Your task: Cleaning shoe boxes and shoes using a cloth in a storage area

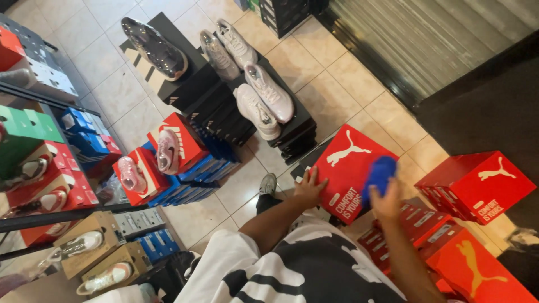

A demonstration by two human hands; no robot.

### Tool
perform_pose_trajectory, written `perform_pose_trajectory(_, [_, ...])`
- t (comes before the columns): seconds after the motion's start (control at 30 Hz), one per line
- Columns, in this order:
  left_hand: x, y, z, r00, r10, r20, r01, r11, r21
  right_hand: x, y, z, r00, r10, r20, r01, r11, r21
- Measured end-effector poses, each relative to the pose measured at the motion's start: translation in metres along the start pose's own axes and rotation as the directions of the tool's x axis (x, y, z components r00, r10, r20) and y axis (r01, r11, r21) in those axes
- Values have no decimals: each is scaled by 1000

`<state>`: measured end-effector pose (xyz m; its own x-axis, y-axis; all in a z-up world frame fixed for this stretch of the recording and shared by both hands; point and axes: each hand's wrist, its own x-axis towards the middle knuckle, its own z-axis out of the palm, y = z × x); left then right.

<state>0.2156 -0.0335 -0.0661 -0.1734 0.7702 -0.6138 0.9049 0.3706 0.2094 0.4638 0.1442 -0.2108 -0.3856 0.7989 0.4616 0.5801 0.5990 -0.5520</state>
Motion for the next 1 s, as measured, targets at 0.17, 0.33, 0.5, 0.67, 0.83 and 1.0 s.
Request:
perform_pose_trajectory(0.17, [19, -7, 32, 998, -59, -27, 57, 996, -68, -5, -140, -10, 810, -189, 556, 356, 911, -209])
perform_pose_trajectory(0.33, [16, -16, 45, 996, -70, -47, 64, 991, -117, -14, -126, -17, 661, -266, 702, 402, 915, -31])
perform_pose_trajectory(0.5, [21, -11, 35, 997, -52, -52, 47, 995, -87, 53, -67, -19, 681, -149, 717, 397, 898, -190])
perform_pose_trajectory(0.67, [7, -9, 17, 998, -33, -48, 29, 995, -94, 85, -92, 51, 767, 73, 638, 150, 945, -290])
perform_pose_trajectory(0.83, [-10, -7, 1, 999, -45, -25, 42, 993, -109, 91, -162, 52, 618, -65, 784, 236, 966, -107])
perform_pose_trajectory(1.0, [1, -12, 13, 1000, -21, 13, 23, 987, -159, 140, -108, 53, 823, 15, 568, 218, 914, -341])
